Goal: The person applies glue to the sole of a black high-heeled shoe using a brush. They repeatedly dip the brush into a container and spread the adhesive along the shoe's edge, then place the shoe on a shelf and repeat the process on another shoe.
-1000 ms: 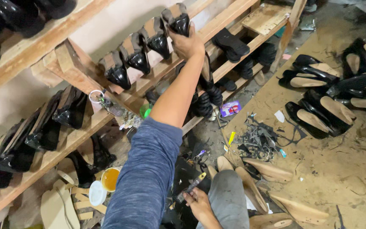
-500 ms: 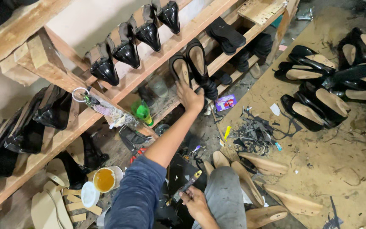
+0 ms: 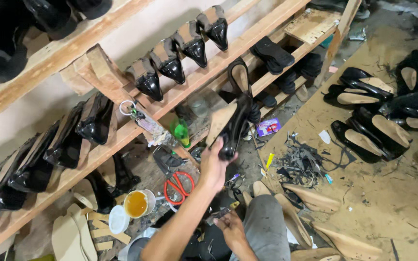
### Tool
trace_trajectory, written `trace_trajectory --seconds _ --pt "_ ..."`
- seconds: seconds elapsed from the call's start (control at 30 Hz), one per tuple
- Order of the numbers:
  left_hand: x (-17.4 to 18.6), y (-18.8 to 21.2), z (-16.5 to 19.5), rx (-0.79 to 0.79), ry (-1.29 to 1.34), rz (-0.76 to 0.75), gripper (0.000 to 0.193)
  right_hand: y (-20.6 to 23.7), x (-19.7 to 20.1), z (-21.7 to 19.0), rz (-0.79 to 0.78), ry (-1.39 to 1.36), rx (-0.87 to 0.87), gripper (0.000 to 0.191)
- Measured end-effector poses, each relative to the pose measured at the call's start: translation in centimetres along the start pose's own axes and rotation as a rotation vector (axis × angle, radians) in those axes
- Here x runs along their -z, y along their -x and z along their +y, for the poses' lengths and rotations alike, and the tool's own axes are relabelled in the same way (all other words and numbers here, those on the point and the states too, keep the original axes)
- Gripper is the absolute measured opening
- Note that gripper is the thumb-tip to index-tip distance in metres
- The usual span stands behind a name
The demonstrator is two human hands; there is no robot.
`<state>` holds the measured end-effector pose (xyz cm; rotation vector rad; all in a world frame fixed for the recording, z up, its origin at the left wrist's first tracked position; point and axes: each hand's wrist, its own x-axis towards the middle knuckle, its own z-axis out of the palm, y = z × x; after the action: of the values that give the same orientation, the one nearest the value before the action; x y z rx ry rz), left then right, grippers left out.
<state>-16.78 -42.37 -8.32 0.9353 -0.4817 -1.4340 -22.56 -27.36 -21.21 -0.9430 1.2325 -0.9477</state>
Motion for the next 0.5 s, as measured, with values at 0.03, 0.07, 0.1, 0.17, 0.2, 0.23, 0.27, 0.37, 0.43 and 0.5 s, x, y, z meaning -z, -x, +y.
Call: trace_trajectory --seconds 0.03,0.07,0.1,0.17,0.2,0.23,0.27,0.37,0.43,0.5 --pt "1.8 4.0 0.8 0.046 -0.052 -0.042 0.039 -0.2 -0.1 0.8 -0.028 -0.111 -0.152 0.021" --pt "3.4 7.4 1.5 0.092 -0.037 -0.029 0.043 -0.3 -0.1 1.7 -0.063 -0.174 -0.138 0.011" --pt "5.3 10.7 2.1 0.136 -0.019 -0.007 0.048 -0.4 0.1 2.1 -0.105 -0.235 -0.128 0.008" --pt "9.3 16.3 3.2 -0.017 0.010 -0.060 0.047 -0.3 0.5 3.6 -0.112 -0.239 -0.091 0.013" --pt "11.7 19.3 3.9 -0.089 -0.023 0.027 0.045 0.0 0.8 4.1 -0.087 -0.209 -0.073 0.016" --pt "14.1 21.6 4.7 -0.160 -0.053 0.105 0.045 0.3 1.2 4.1 -0.059 -0.178 -0.049 0.020" --pt "17.0 23.6 5.8 -0.176 -0.128 0.180 0.047 0.7 1.5 3.7 -0.079 -0.209 -0.007 0.025" --pt "25.2 31.5 9.4 -0.202 -0.339 0.476 0.054 3.4 2.3 0.2 -0.181 -0.342 0.178 0.042" --pt "29.3 35.6 11.5 -0.136 -0.205 0.504 0.055 5.7 1.7 -3.3 -0.283 -0.443 0.344 0.046" --pt "31.4 37.9 12.9 -0.142 -0.259 0.531 0.058 7.9 0.8 -7.1 -0.388 -0.538 0.558 0.077"
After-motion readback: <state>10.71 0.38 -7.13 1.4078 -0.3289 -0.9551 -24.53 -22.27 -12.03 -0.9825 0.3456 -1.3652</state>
